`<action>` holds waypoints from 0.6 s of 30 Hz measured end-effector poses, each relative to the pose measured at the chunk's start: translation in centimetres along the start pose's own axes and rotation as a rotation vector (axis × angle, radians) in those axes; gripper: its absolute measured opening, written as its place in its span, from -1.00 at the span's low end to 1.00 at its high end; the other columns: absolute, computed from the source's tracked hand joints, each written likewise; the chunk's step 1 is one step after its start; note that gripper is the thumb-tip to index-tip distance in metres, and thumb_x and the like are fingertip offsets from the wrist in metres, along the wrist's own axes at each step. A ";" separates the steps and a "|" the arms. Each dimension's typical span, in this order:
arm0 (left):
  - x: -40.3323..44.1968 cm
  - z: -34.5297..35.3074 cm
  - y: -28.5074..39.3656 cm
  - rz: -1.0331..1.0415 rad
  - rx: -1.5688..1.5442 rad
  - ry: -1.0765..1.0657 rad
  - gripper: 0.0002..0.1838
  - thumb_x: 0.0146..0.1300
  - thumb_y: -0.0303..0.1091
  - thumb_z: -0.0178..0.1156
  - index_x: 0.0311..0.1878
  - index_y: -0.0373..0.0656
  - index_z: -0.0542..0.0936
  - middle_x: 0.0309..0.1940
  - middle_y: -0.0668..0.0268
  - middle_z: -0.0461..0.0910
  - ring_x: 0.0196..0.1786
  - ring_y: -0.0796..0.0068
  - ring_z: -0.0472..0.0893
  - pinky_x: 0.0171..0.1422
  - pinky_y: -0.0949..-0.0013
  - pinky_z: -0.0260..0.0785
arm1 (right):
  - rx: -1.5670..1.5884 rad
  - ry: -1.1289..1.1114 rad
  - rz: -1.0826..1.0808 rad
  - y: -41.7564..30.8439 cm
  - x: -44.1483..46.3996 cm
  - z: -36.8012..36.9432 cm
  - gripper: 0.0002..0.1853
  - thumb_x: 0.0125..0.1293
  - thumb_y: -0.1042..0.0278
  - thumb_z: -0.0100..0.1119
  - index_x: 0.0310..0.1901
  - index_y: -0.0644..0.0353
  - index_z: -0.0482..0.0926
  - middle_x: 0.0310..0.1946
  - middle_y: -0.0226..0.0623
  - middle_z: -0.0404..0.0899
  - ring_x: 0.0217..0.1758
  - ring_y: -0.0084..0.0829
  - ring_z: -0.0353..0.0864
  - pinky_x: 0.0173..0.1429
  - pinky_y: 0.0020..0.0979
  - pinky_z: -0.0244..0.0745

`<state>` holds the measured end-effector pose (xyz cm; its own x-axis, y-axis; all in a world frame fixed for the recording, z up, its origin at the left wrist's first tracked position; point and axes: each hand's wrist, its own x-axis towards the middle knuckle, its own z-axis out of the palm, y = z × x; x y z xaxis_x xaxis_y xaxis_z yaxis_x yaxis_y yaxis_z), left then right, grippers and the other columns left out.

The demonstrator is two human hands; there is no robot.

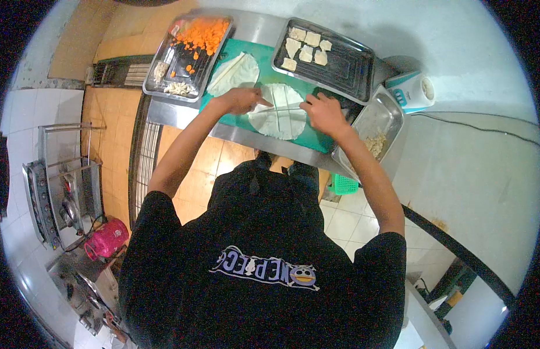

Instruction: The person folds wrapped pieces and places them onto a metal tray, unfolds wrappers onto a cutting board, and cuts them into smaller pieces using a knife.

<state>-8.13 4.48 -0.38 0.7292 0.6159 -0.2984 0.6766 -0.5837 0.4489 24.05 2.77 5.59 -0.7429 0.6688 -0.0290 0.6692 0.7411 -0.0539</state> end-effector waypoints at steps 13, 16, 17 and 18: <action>-1.6 -0.7 2.6 -0.109 0.025 0.070 -0.30 0.22 -0.05 0.51 0.45 0.44 0.53 0.24 0.18 0.58 0.23 0.01 0.69 0.27 -0.02 0.60 | 0.059 0.022 0.009 -0.1 0.1 0.4 -0.71 0.21 0.45 0.26 -0.03 0.00 0.74 -0.11 -0.29 0.62 0.01 -0.08 0.70 -0.08 -0.05 0.70; -1.6 -0.2 2.5 -0.089 0.061 0.124 -0.33 0.23 -0.02 0.50 0.42 0.46 0.53 0.24 0.20 0.58 0.22 0.01 0.69 0.25 -0.03 0.61 | 0.064 0.013 0.017 -0.2 0.1 0.4 -0.70 0.21 0.44 0.26 -0.01 -0.01 0.73 -0.10 -0.30 0.62 0.02 -0.09 0.70 -0.07 -0.04 0.71; -1.6 -0.1 2.4 -0.092 0.059 0.124 -0.33 0.23 -0.02 0.50 0.42 0.46 0.53 0.24 0.20 0.58 0.22 0.01 0.69 0.25 -0.03 0.61 | 0.064 -0.011 0.019 -0.1 0.1 0.3 -0.70 0.21 0.44 0.26 -0.01 -0.01 0.73 -0.09 -0.30 0.62 0.03 -0.09 0.71 -0.06 -0.04 0.71; -1.6 -0.2 2.4 -0.101 0.041 0.109 -0.33 0.23 -0.03 0.51 0.42 0.46 0.53 0.23 0.21 0.58 0.23 0.00 0.69 0.25 -0.03 0.62 | 0.063 -0.033 0.022 -0.1 0.2 0.2 -0.69 0.21 0.44 0.26 0.00 -0.02 0.73 -0.08 -0.30 0.62 0.04 -0.09 0.71 -0.05 -0.04 0.71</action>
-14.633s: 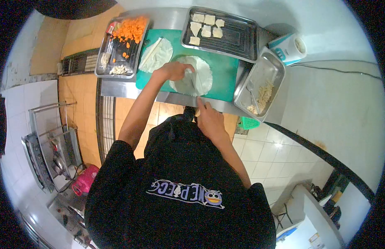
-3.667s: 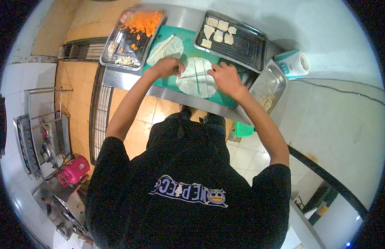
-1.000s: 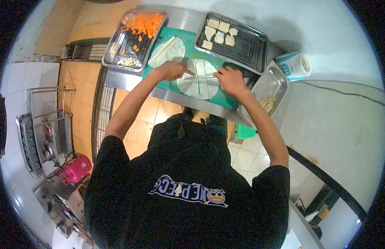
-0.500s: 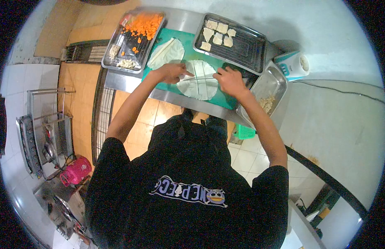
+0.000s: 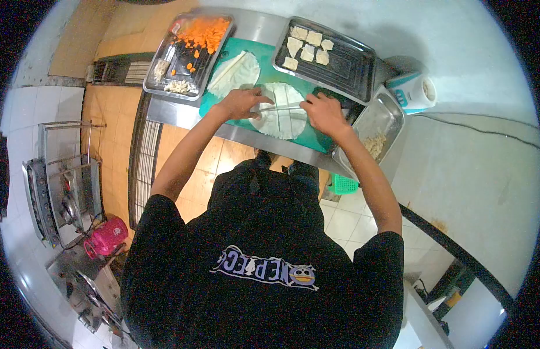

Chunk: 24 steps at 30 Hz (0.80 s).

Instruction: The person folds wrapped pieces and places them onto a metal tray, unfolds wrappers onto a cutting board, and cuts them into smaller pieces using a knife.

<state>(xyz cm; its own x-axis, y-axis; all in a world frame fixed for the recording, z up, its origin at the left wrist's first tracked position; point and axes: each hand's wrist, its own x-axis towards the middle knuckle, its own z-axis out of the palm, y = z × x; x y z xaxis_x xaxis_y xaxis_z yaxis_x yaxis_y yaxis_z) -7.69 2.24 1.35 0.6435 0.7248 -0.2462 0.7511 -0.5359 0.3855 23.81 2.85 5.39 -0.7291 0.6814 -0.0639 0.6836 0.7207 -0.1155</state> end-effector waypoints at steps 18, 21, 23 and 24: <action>0.0 -0.4 0.4 -0.004 -0.019 -0.003 -0.31 0.20 -0.11 0.54 0.42 0.43 0.54 0.22 0.23 0.57 0.26 0.01 0.66 0.28 -0.02 0.61 | -0.032 0.052 -0.002 1.5 -0.9 0.1 -0.73 0.25 0.41 0.26 -0.01 -0.01 0.72 -0.08 -0.39 0.61 0.00 -0.19 0.67 -0.07 -0.14 0.65; 0.0 -0.6 0.4 -0.018 -0.026 -0.018 -0.31 0.19 -0.11 0.55 0.41 0.43 0.54 0.22 0.23 0.57 0.28 0.01 0.65 0.28 -0.02 0.61 | -0.041 0.036 -0.013 1.7 -0.9 0.1 -0.73 0.26 0.42 0.25 -0.01 0.01 0.72 -0.08 -0.38 0.61 0.01 -0.17 0.67 -0.07 -0.13 0.66; 0.0 -0.7 0.5 -0.021 -0.031 -0.031 -0.31 0.19 -0.11 0.55 0.41 0.43 0.55 0.22 0.23 0.57 0.28 0.01 0.65 0.28 -0.02 0.61 | -0.044 0.049 -0.025 1.7 -0.9 0.0 -0.73 0.26 0.43 0.25 -0.01 0.01 0.72 -0.08 -0.38 0.62 0.01 -0.17 0.67 -0.08 -0.13 0.66; 0.0 -0.6 0.4 -0.018 -0.030 -0.022 -0.31 0.19 -0.11 0.55 0.41 0.44 0.55 0.23 0.23 0.57 0.28 0.01 0.65 0.28 -0.02 0.60 | -0.047 0.064 -0.038 1.7 -0.8 0.0 -0.73 0.26 0.44 0.24 -0.02 0.02 0.72 -0.09 -0.37 0.62 0.00 -0.17 0.67 -0.09 -0.13 0.66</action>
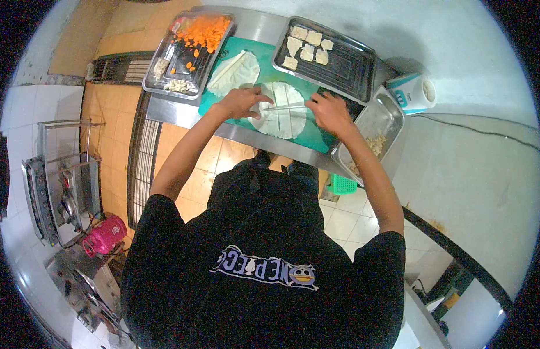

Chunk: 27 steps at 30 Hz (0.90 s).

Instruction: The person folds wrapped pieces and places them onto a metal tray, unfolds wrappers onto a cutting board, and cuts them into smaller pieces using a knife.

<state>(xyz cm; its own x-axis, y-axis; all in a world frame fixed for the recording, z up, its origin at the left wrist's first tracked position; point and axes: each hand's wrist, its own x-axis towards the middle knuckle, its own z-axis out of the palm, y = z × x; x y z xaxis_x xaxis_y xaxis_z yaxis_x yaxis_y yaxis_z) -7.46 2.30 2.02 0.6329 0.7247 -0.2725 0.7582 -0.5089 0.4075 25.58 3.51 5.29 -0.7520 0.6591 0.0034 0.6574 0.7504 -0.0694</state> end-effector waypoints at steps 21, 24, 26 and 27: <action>-0.1 0.8 -0.3 0.000 -0.039 0.035 -0.30 0.18 -0.11 0.54 0.41 0.43 0.54 0.18 0.27 0.57 0.31 0.02 0.60 0.31 -0.03 0.57 | -0.027 -0.060 -0.037 0.6 1.0 -0.8 -0.72 0.22 0.42 0.28 -0.03 -0.03 0.75 -0.05 -0.37 0.66 0.05 -0.20 0.73 -0.04 -0.12 0.73; 0.0 0.6 -0.2 -0.002 -0.028 0.030 -0.30 0.19 -0.11 0.54 0.41 0.42 0.54 0.18 0.27 0.57 0.32 0.02 0.60 0.31 -0.03 0.58 | -0.052 -0.053 -0.030 0.4 0.9 -1.5 -0.69 0.20 0.43 0.31 0.00 -0.03 0.74 -0.03 -0.38 0.65 0.06 -0.21 0.73 -0.03 -0.13 0.73; -0.1 0.5 -0.1 -0.001 -0.026 0.029 -0.30 0.19 -0.11 0.54 0.42 0.42 0.54 0.18 0.27 0.57 0.32 0.02 0.60 0.31 -0.03 0.58 | -0.063 -0.066 -0.010 0.4 0.7 -2.3 -0.67 0.19 0.43 0.32 0.02 -0.03 0.74 -0.01 -0.39 0.65 0.07 -0.22 0.72 -0.02 -0.13 0.73; 0.0 0.4 -0.1 -0.009 -0.021 0.020 -0.30 0.19 -0.11 0.54 0.42 0.41 0.54 0.19 0.27 0.57 0.32 0.03 0.60 0.30 -0.03 0.59 | -0.074 -0.078 0.012 0.4 0.6 -2.5 -0.64 0.18 0.43 0.33 0.04 -0.04 0.73 0.00 -0.39 0.64 0.07 -0.22 0.72 -0.02 -0.13 0.73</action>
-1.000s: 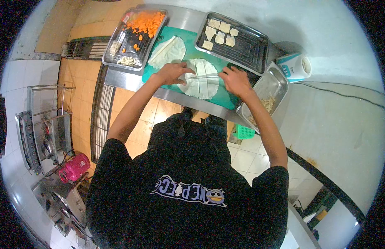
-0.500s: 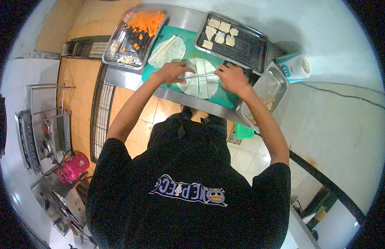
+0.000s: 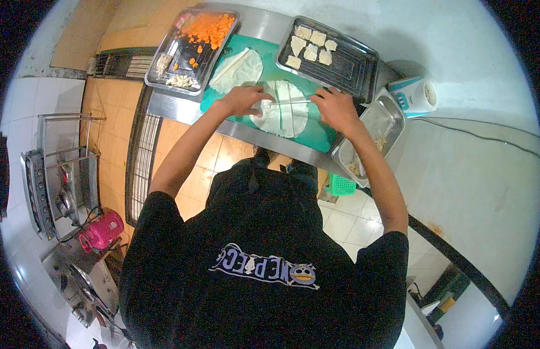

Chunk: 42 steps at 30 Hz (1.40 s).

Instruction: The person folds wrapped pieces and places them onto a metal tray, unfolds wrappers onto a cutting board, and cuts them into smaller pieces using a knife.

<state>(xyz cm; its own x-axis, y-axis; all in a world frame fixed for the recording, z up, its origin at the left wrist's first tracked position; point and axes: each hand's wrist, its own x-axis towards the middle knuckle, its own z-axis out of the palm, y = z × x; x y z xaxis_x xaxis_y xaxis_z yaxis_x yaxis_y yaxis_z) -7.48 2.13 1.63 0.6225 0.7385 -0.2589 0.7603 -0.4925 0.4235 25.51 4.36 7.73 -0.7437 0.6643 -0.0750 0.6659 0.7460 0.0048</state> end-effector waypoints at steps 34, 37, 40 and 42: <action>0.0 -0.2 -0.1 0.013 -0.047 0.008 -0.29 0.16 -0.13 0.56 0.41 0.39 0.55 0.12 0.27 0.57 0.27 0.03 0.62 0.27 -0.04 0.58 | 0.012 0.034 -0.080 -0.7 0.8 1.3 -0.71 0.19 0.41 0.32 -0.03 -0.04 0.72 -0.09 -0.39 0.64 0.02 -0.19 0.72 -0.06 -0.15 0.73; 0.2 0.2 -0.3 0.005 -0.053 -0.007 -0.30 0.16 -0.12 0.56 0.40 0.39 0.56 0.15 0.27 0.57 0.30 0.02 0.61 0.30 -0.04 0.58 | 0.017 0.053 -0.085 -0.4 0.2 0.5 -0.76 0.26 0.39 0.29 -0.04 -0.02 0.72 -0.10 -0.38 0.64 0.00 -0.20 0.72 -0.07 -0.15 0.72; 0.3 1.0 -0.7 0.014 -0.025 0.045 -0.29 0.16 -0.11 0.56 0.41 0.41 0.55 0.19 0.25 0.57 0.32 0.01 0.60 0.33 -0.01 0.57 | 0.162 0.093 0.050 -0.4 -0.6 -1.0 -0.79 0.31 0.37 0.28 -0.04 0.00 0.71 -0.14 -0.32 0.65 -0.06 -0.19 0.74 -0.07 -0.12 0.71; 0.3 0.9 -0.8 0.013 -0.032 0.020 -0.29 0.17 -0.10 0.55 0.42 0.41 0.55 0.20 0.25 0.57 0.33 0.01 0.59 0.33 -0.02 0.57 | 0.176 0.040 0.151 -0.4 -1.3 -2.0 -0.77 0.38 0.37 0.22 0.04 0.03 0.70 -0.18 -0.30 0.65 -0.07 -0.14 0.71 -0.05 -0.07 0.65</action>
<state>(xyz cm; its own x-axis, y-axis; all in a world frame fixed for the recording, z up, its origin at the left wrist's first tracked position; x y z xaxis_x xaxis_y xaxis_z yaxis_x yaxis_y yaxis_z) -7.67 2.33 0.40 0.6279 0.7415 -0.2362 0.7461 -0.4872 0.4539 26.11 3.27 9.84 -0.6345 0.7715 -0.0472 0.7671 0.6210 -0.1609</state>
